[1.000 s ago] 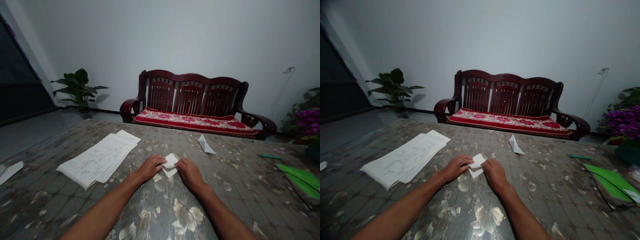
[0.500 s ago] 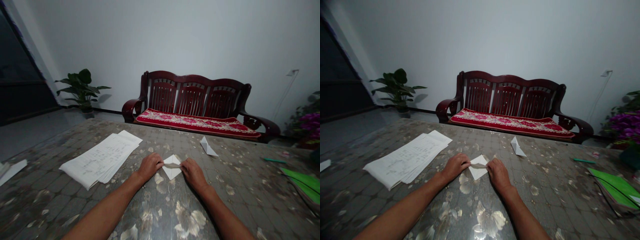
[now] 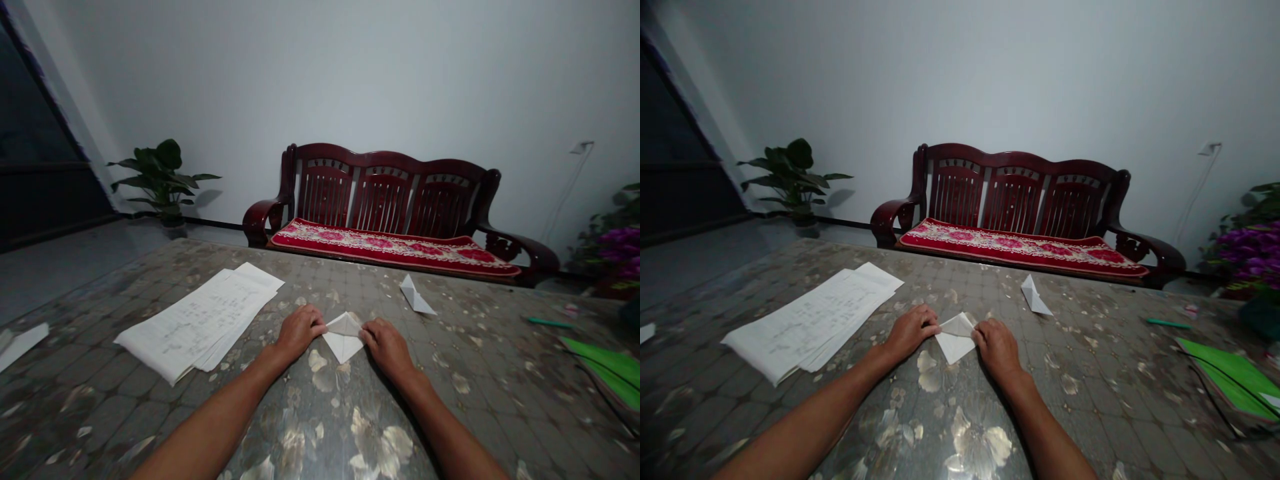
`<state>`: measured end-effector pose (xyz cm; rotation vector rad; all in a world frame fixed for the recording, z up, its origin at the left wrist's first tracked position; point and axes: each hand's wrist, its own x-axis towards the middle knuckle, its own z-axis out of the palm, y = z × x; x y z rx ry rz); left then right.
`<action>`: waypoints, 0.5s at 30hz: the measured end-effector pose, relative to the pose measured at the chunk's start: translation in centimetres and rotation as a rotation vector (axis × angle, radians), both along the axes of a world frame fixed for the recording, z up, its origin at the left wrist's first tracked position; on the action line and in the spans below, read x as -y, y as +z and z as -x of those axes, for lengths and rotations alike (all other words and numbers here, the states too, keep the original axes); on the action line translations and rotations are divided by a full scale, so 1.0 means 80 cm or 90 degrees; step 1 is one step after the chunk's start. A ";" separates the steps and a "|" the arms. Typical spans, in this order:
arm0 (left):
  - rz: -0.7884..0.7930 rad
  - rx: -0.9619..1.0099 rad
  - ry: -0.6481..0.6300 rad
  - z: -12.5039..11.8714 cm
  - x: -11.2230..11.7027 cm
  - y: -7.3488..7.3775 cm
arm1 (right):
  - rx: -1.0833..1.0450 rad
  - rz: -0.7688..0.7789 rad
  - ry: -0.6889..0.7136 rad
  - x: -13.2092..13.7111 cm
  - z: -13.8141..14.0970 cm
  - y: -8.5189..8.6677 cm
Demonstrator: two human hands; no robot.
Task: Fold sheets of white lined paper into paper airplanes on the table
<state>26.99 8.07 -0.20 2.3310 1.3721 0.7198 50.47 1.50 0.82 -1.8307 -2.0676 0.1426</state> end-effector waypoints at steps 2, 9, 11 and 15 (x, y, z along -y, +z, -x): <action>0.001 -0.003 0.003 -0.001 -0.001 0.001 | 0.008 0.001 -0.014 -0.002 0.003 -0.001; -0.019 -0.060 0.014 -0.006 -0.001 0.003 | 0.041 0.013 -0.054 -0.006 0.011 0.000; -0.023 -0.084 0.028 -0.008 -0.001 0.004 | 0.049 0.027 -0.069 -0.007 0.015 0.002; -0.025 -0.117 0.050 -0.011 0.000 0.005 | 0.066 0.054 -0.099 -0.007 0.019 0.005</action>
